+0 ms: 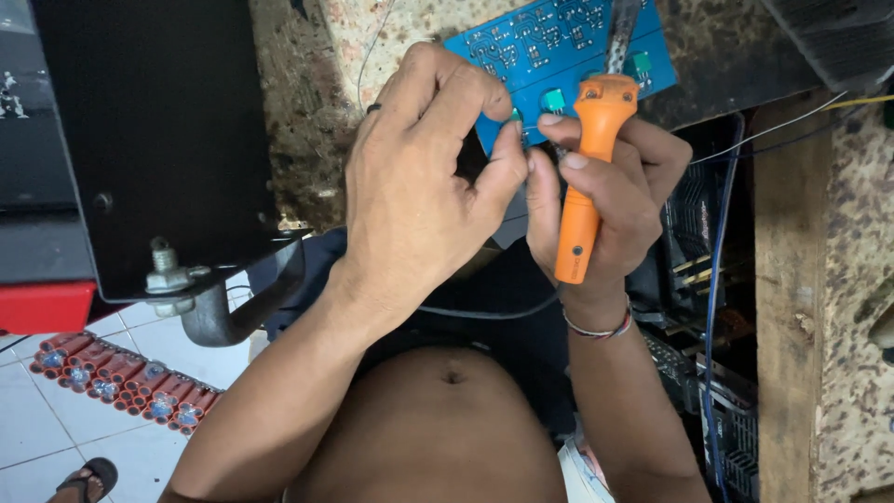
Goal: The person solders wires to a blue circuit board using a soldering iron and solder wire. They then use pliers to trim the excess wire leads from the board.
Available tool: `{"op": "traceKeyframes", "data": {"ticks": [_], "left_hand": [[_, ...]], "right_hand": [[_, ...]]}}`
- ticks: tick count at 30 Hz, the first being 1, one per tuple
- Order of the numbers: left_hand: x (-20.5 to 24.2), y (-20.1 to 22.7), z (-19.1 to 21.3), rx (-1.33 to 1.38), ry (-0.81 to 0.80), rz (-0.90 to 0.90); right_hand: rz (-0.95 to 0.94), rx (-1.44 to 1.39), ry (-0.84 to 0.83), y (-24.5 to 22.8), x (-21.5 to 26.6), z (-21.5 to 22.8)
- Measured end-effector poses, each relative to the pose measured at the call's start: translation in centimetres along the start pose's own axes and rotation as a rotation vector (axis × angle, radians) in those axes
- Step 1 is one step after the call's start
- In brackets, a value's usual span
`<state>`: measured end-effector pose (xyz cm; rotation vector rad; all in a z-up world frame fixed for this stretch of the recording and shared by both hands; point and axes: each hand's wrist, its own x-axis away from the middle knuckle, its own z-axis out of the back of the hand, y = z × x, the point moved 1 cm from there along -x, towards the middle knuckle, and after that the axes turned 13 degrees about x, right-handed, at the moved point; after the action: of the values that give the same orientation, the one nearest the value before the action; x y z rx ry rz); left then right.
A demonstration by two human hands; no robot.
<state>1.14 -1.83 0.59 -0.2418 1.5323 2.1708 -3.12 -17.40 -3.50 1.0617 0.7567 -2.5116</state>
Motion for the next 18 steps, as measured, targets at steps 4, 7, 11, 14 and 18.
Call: {"op": "traceKeyframes", "data": {"ticks": [4,7,11,14,18], "left_hand": [[-0.47,0.41,0.15,-0.011,-0.015,-0.047],[-0.55,0.59,-0.29,-0.087,0.003,0.023],[-0.47,0.59,-0.23,-0.09,0.001,0.019],[-0.34,0.53,-0.37,-0.085,0.006,0.009],[-0.43,0.64,-0.48,-0.081,0.008,0.013]], "right_hand": [[-0.03,0.033,-0.047,-0.49,-0.74,0.82],[-0.019,0.11,-0.03,-0.04,-0.67,0.82],[-0.017,0.099,-0.042,-0.24,-0.84,0.93],[-0.024,0.071,-0.029,-0.29,-0.66,0.85],[-0.035,0.061,-0.006,-0.28,-0.41,0.68]]}}
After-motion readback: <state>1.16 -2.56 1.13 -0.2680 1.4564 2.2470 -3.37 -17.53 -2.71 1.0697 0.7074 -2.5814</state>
